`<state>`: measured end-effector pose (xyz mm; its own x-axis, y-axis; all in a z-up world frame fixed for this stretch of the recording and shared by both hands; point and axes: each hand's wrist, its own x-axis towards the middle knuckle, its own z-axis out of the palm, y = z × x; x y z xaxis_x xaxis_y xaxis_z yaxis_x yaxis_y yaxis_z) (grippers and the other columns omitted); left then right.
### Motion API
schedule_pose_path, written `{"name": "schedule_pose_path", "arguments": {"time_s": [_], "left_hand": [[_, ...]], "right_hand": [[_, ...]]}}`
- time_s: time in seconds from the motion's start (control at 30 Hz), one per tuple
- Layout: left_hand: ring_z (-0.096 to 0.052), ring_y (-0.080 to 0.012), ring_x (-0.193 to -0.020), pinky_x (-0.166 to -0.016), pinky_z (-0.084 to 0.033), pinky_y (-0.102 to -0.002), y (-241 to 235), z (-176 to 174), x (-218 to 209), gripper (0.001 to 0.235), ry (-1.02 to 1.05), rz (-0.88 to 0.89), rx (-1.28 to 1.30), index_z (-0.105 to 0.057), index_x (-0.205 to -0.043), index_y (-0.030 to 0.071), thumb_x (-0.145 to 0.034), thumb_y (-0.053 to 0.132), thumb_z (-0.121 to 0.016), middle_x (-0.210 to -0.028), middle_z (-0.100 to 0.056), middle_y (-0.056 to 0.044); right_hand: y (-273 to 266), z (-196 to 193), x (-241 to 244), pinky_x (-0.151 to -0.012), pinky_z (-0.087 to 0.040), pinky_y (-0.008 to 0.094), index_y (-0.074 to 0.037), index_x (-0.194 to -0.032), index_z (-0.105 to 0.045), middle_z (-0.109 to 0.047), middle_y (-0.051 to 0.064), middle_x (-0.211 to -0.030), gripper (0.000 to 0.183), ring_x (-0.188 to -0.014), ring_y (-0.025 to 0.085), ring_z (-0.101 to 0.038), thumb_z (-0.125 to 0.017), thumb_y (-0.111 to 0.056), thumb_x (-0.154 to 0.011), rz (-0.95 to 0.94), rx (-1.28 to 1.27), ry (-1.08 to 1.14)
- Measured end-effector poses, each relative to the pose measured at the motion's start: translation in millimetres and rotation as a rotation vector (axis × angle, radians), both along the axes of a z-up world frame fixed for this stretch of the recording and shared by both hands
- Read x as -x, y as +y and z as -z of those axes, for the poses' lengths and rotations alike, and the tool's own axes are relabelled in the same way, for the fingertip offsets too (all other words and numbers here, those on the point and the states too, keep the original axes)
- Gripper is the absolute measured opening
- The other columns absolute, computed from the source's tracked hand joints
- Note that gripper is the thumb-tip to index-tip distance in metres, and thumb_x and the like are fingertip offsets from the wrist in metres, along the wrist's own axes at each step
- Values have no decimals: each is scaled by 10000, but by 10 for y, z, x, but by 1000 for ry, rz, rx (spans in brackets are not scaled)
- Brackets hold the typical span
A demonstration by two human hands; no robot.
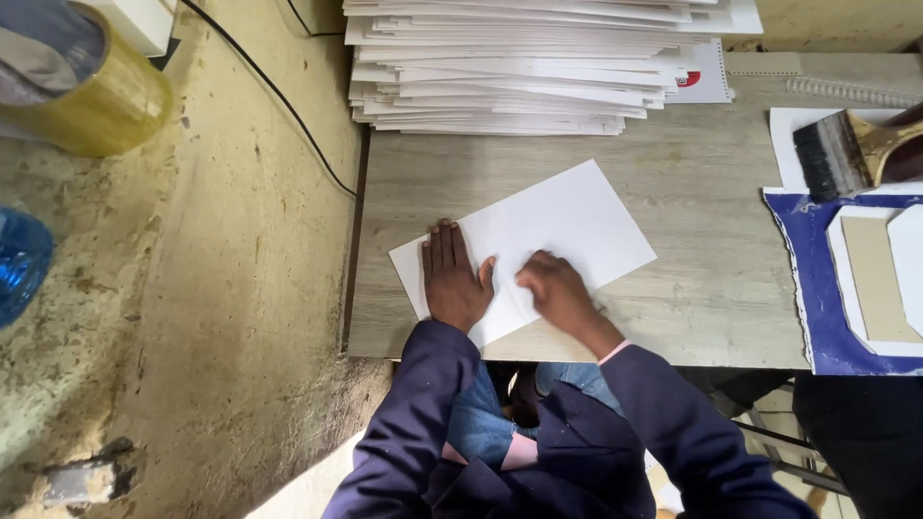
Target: Assembling paper folders by applying adhesive and pressing components together on a workbench.
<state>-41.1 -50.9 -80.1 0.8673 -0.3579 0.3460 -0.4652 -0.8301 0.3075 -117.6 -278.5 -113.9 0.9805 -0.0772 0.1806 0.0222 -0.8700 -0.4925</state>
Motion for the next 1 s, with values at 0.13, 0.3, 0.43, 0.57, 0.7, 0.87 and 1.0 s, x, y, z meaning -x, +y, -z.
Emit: {"name": "schedule_pose_path", "arguments": {"time_s": [0.13,0.3,0.43,0.57,0.7,0.87,1.0], "left_hand": [[-397,-403,-1582,-1341,-225,-531,18,-33,-19,877,12,9,-17,-436,-1606,-40,-1062,646,-484,-1661,-450,-260],[-387,-410,-1584,-1347,-209,-532,4,-86,17,875,47,0,-39,-427,-1607,-47,-1068,640,-476,-1667,-435,-274],[-436,-409,-1553,-1332,-245,-540,-21,-64,13,885,-15,-12,-26,-455,-1589,-44,-1052,659,-494,-1627,-485,-271],[-450,-409,-1544,-1319,-263,-541,26,-57,38,877,-38,-6,-28,-467,-1586,-38,-1042,647,-529,-1628,-490,-267],[-465,-404,-1536,-1314,-267,-554,15,-89,-15,864,-43,-10,-4,-484,-1576,-35,-1038,638,-541,-1628,-498,-265],[-469,-405,-1534,-1308,-274,-559,-1,-72,9,860,-40,-30,7,-492,-1571,-40,-1027,623,-562,-1633,-497,-267],[-452,-380,-1554,-1314,-263,-552,2,-66,14,856,-30,-28,-9,-490,-1581,-21,-1030,632,-542,-1649,-490,-243]], "right_hand": [[-588,42,-417,-931,-578,569,-220,-1095,-671,-761,80,-1060,88,-1016,429,-754,-598,-205,-1048,259,-58,93],[-620,7,-692,-829,-600,546,-168,-1049,-685,-724,87,-978,25,-927,421,-766,-670,-163,-1068,411,37,-26],[234,-168,-577,-880,-586,415,-170,-1027,-723,-753,-11,-973,22,-946,294,-789,-709,-154,-1022,23,-42,-40],[-776,7,-961,-893,-562,611,-64,-1114,-633,-740,234,-1034,265,-1006,519,-729,-559,-313,-1165,198,-175,-8],[-1425,-133,-1049,-802,-604,529,-198,-1043,-682,-633,69,-1000,67,-940,419,-752,-693,-237,-1097,499,20,-36],[-1415,-200,-725,-782,-603,501,-143,-1067,-708,-621,91,-1005,47,-933,408,-748,-725,-186,-1075,424,49,-59],[-1307,-309,-103,-829,-588,425,-126,-1090,-726,-635,80,-1005,18,-951,342,-751,-711,-121,-1082,404,23,-4]]}}
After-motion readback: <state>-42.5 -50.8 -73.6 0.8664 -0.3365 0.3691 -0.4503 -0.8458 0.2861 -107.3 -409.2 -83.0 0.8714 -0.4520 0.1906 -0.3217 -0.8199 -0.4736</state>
